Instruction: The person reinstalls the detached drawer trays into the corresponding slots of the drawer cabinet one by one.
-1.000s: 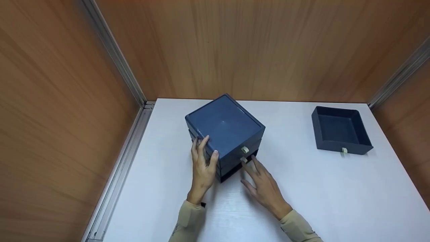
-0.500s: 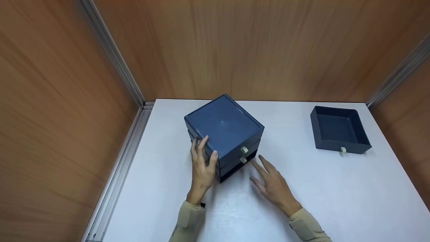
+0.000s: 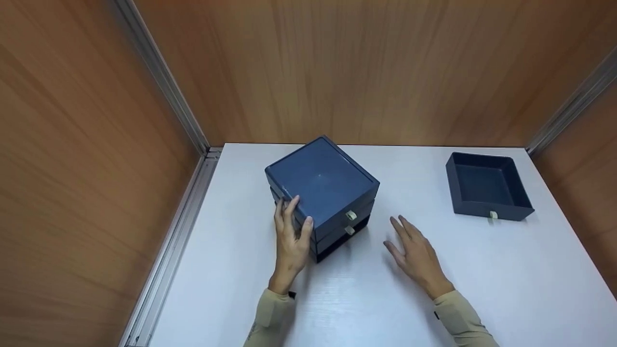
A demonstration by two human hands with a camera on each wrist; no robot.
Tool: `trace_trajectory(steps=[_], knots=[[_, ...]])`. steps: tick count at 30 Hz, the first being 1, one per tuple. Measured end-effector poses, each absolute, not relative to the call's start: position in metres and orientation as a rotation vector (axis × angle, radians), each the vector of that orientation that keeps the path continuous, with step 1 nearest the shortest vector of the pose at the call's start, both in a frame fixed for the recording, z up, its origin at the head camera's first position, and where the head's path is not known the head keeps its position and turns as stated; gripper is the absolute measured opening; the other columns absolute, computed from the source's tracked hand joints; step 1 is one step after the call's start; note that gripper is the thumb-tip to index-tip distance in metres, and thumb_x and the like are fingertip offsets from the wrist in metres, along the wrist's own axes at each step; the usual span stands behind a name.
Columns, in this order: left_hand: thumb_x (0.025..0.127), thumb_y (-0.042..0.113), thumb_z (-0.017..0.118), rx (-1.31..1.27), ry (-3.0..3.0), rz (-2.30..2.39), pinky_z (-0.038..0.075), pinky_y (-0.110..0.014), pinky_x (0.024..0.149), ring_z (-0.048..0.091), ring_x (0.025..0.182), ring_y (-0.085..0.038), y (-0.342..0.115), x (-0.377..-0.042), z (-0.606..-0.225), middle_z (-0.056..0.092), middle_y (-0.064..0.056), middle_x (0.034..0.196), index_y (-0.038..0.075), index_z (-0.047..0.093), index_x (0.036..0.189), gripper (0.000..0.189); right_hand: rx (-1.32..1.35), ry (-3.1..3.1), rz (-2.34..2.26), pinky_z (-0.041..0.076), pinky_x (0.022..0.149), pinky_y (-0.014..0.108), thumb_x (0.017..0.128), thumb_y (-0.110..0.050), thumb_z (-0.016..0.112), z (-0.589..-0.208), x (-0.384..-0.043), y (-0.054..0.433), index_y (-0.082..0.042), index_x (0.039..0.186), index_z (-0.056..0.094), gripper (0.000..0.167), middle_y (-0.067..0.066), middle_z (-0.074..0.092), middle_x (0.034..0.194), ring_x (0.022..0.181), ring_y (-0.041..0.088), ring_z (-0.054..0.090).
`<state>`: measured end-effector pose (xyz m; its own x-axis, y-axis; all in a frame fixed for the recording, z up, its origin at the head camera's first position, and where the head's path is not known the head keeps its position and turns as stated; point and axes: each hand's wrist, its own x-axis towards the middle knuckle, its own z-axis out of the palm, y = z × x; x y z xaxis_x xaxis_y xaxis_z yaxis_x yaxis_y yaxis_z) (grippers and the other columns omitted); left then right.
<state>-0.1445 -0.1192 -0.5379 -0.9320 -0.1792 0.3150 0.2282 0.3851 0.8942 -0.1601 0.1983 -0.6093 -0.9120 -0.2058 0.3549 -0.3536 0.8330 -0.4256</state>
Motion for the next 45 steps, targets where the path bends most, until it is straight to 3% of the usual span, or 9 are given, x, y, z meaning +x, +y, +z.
trace_trajectory(steps=[6,18,35,45], knots=[[0.109,0.033,0.056,-0.054,-2.310,-1.555,0.033,-0.080,0.114,0.016,0.161,-0.055,-0.121,-0.144,-0.539,0.010,-0.026,0.175,0.024,0.037,0.165,0.059,0.306,-2.735,0.701,0.046,0.108,0.070,0.100,-0.029,0.076,-0.610,-0.170,0.221,-0.006,0.159,0.048,0.069,0.030,0.051,0.157,0.139,0.053,0.054],[0.109,0.033,0.056,-0.059,-2.313,-1.554,0.037,-0.079,0.112,0.018,0.160,-0.055,-0.122,-0.144,-0.538,0.011,-0.028,0.174,0.025,0.037,0.165,0.060,0.082,-2.856,0.779,0.034,0.115,0.076,0.108,-0.039,0.063,-0.602,-0.187,0.276,-0.004,0.166,0.034,0.074,0.036,0.036,0.164,0.147,0.060,0.038],[0.109,0.033,0.056,-0.064,-2.311,-1.556,0.037,-0.079,0.112,0.021,0.159,-0.055,-0.121,-0.144,-0.539,0.010,-0.026,0.175,0.026,0.037,0.165,0.060,-0.154,-2.818,0.709,0.038,0.105,0.078,0.108,-0.035,0.061,-0.595,-0.201,0.347,0.007,0.164,0.028,0.077,0.045,0.039,0.154,0.132,0.068,0.044],[0.109,0.033,0.056,-0.071,-2.316,-1.550,0.040,-0.078,0.110,0.021,0.159,-0.055,-0.122,-0.144,-0.540,0.009,-0.027,0.175,0.027,0.037,0.165,0.060,-0.310,-2.900,0.733,0.039,0.100,0.081,0.110,-0.043,0.052,-0.599,-0.209,0.377,0.006,0.167,0.017,0.082,0.050,0.032,0.153,0.128,0.073,0.042]])
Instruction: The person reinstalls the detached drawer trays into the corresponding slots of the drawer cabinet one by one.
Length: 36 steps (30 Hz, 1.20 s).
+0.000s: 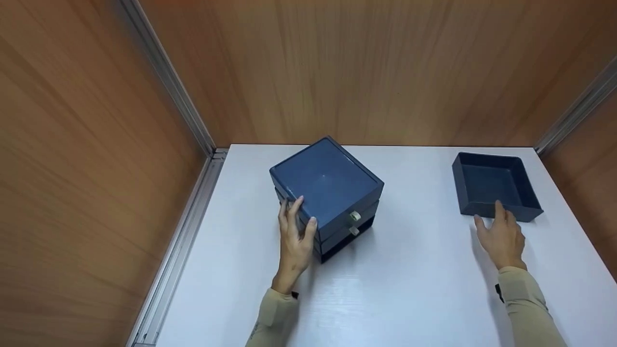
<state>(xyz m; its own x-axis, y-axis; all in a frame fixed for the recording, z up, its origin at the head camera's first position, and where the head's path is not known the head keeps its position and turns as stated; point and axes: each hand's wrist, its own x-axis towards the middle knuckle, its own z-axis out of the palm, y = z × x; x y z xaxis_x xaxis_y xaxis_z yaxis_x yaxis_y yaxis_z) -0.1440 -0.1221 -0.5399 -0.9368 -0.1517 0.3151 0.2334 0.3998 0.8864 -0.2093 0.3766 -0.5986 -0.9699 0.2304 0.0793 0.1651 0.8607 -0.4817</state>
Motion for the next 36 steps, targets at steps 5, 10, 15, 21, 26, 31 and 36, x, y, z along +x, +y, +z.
trace_trajectory(steps=[5,10,15,21,26,31,36], knots=[[0.109,0.034,0.057,-0.058,-2.311,-1.572,0.040,-0.077,0.111,0.022,0.160,-0.054,-0.122,-0.144,-0.540,0.009,-0.026,0.175,0.028,0.037,0.164,0.059,-0.370,-2.941,0.751,0.039,0.100,0.081,0.111,-0.045,0.048,-0.596,-0.216,0.388,0.005,0.168,0.012,0.084,0.052,0.034,0.150,0.130,0.073,0.040],[0.108,0.035,0.058,-0.040,-2.313,-1.573,0.038,-0.077,0.112,0.022,0.160,-0.053,-0.121,-0.143,-0.540,0.011,-0.026,0.175,0.029,0.038,0.164,0.059,-0.452,-2.990,0.757,0.040,0.102,0.079,0.111,-0.047,0.045,-0.595,-0.221,0.396,0.005,0.167,0.009,0.085,0.050,0.039,0.147,0.132,0.070,0.041],[0.108,0.035,0.058,-0.029,-2.318,-1.569,0.037,-0.078,0.112,0.022,0.159,-0.053,-0.121,-0.142,-0.541,0.011,-0.026,0.175,0.030,0.039,0.164,0.059,-0.488,-3.022,0.766,0.039,0.103,0.079,0.111,-0.049,0.043,-0.599,-0.222,0.400,0.005,0.168,0.007,0.086,0.054,0.033,0.148,0.132,0.071,0.040],[0.109,0.035,0.056,-0.047,-2.325,-1.576,0.040,-0.077,0.111,0.019,0.161,-0.053,-0.121,-0.142,-0.541,0.008,-0.026,0.176,0.028,0.036,0.165,0.060,-0.450,-2.964,0.806,0.040,0.102,0.078,0.111,-0.045,0.045,-0.601,-0.224,0.399,0.006,0.167,0.010,0.084,0.053,0.039,0.144,0.129,0.071,0.044],[0.109,0.035,0.056,-0.047,-2.321,-1.572,0.039,-0.077,0.111,0.019,0.161,-0.053,-0.121,-0.142,-0.541,0.008,-0.026,0.176,0.027,0.036,0.165,0.060,-0.442,-2.917,0.848,0.043,0.100,0.075,0.110,-0.041,0.049,-0.603,-0.226,0.398,0.009,0.166,0.012,0.083,0.051,0.044,0.143,0.126,0.069,0.048],[0.109,0.035,0.057,-0.042,-2.319,-1.561,0.038,-0.077,0.113,0.020,0.160,-0.053,-0.121,-0.142,-0.541,0.010,-0.026,0.175,0.027,0.038,0.164,0.059,-0.457,-2.870,0.881,0.044,0.101,0.074,0.108,-0.032,0.057,-0.608,-0.226,0.396,0.009,0.164,0.016,0.081,0.050,0.046,0.142,0.126,0.068,0.049],[0.109,0.035,0.057,-0.039,-2.313,-1.563,0.038,-0.077,0.113,0.020,0.161,-0.052,-0.121,-0.143,-0.539,0.010,-0.027,0.175,0.028,0.038,0.164,0.059,-0.473,-2.833,0.872,0.046,0.098,0.072,0.107,-0.028,0.062,-0.608,-0.230,0.398,0.009,0.160,0.024,0.074,0.048,0.050,0.139,0.123,0.067,0.053]])
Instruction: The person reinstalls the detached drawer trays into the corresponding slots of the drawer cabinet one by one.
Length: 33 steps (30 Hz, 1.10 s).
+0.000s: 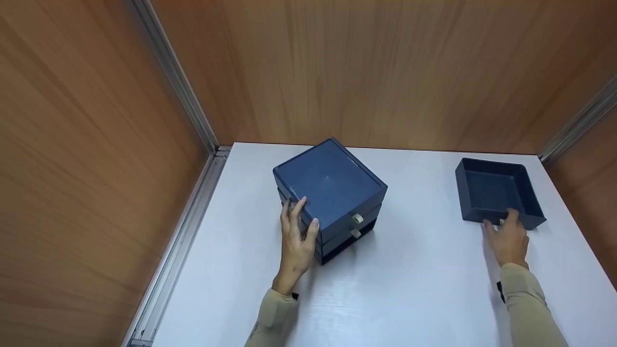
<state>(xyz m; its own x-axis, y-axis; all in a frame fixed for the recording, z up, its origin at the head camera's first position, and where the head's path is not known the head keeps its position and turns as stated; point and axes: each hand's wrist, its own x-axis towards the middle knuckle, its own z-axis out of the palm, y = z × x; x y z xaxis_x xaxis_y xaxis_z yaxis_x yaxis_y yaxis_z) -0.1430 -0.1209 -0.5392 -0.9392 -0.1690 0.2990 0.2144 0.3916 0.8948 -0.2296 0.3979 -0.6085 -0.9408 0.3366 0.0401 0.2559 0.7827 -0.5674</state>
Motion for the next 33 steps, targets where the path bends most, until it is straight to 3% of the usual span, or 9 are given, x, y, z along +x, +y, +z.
trace_trajectory(steps=[15,22,33], knots=[[0.109,0.032,0.058,-0.063,-2.296,-1.576,0.045,-0.074,0.107,0.019,0.160,-0.054,-0.118,-0.143,-0.540,0.010,-0.027,0.175,0.025,0.038,0.164,0.059,-0.513,-2.748,0.887,0.045,0.098,0.072,0.108,-0.030,0.063,-0.612,-0.229,0.403,0.008,0.152,0.036,0.064,0.045,0.053,0.138,0.122,0.065,0.054],[0.109,0.032,0.057,-0.062,-2.303,-1.569,0.039,-0.076,0.112,0.020,0.160,-0.054,-0.117,-0.143,-0.540,0.010,-0.028,0.174,0.025,0.038,0.164,0.059,-0.523,-2.745,0.894,0.044,0.100,0.072,0.107,-0.031,0.064,-0.609,-0.223,0.401,0.009,0.152,0.037,0.066,0.045,0.053,0.139,0.124,0.066,0.053],[0.109,0.034,0.057,-0.053,-2.312,-1.544,0.036,-0.077,0.114,0.021,0.160,-0.053,-0.118,-0.144,-0.540,0.011,-0.027,0.175,0.027,0.037,0.165,0.059,-0.382,-2.681,0.833,0.047,0.093,0.072,0.104,-0.029,0.071,-0.602,-0.202,0.384,0.009,0.143,0.046,0.060,0.043,0.060,0.129,0.114,0.064,0.059]])
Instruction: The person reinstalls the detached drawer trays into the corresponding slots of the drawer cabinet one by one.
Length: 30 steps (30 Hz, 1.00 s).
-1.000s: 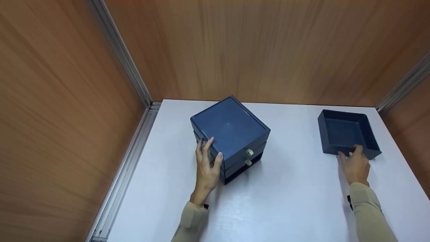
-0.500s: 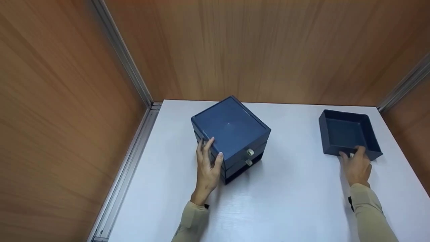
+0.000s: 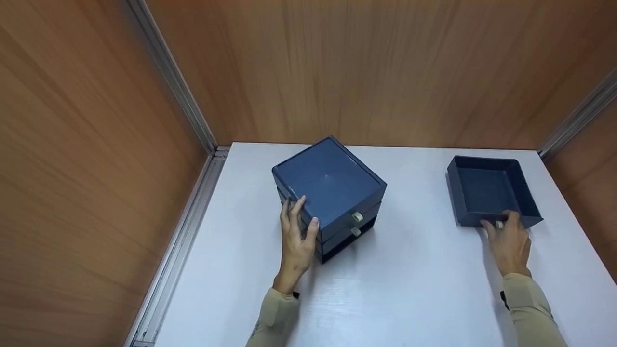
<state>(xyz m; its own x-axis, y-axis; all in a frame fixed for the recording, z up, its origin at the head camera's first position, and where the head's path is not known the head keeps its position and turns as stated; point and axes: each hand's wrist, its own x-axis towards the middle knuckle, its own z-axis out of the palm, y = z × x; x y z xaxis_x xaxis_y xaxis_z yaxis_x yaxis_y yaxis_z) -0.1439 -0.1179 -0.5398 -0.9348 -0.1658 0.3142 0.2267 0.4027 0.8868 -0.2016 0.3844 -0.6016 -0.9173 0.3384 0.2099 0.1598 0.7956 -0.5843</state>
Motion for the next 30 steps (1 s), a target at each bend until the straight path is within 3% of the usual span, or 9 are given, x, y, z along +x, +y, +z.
trace_trajectory(steps=[6,10,13,30], knots=[[0.108,0.034,0.058,-0.051,-2.299,-1.556,0.037,-0.078,0.113,0.020,0.160,-0.053,-0.117,-0.143,-0.539,0.011,-0.026,0.175,0.027,0.038,0.164,0.060,-0.298,-2.648,0.803,0.048,0.086,0.071,0.101,-0.025,0.075,-0.600,-0.179,0.371,0.006,0.140,0.049,0.056,0.042,0.063,0.122,0.106,0.063,0.062],[0.109,0.033,0.057,-0.057,-2.298,-1.560,0.043,-0.076,0.109,0.020,0.160,-0.054,-0.119,-0.143,-0.540,0.010,-0.025,0.175,0.027,0.037,0.165,0.060,-0.166,-2.574,0.771,0.049,0.077,0.072,0.096,-0.016,0.082,-0.602,-0.164,0.358,0.007,0.135,0.052,0.054,0.042,0.066,0.113,0.094,0.062,0.065],[0.109,0.033,0.056,-0.063,-2.296,-1.565,0.046,-0.075,0.106,0.020,0.160,-0.054,-0.120,-0.143,-0.541,0.009,-0.025,0.175,0.027,0.036,0.165,0.060,-0.098,-2.533,0.771,0.050,0.078,0.072,0.092,-0.010,0.084,-0.601,-0.157,0.348,0.008,0.133,0.053,0.054,0.041,0.067,0.113,0.096,0.062,0.066],[0.108,0.033,0.057,-0.048,-2.290,-1.580,0.035,-0.079,0.113,0.020,0.160,-0.054,-0.120,-0.144,-0.540,0.009,-0.027,0.175,0.028,0.037,0.165,0.060,0.035,-2.526,0.725,0.054,0.078,0.070,0.087,-0.001,0.087,-0.589,-0.125,0.311,0.008,0.127,0.058,0.050,0.037,0.071,0.110,0.097,0.056,0.071]])
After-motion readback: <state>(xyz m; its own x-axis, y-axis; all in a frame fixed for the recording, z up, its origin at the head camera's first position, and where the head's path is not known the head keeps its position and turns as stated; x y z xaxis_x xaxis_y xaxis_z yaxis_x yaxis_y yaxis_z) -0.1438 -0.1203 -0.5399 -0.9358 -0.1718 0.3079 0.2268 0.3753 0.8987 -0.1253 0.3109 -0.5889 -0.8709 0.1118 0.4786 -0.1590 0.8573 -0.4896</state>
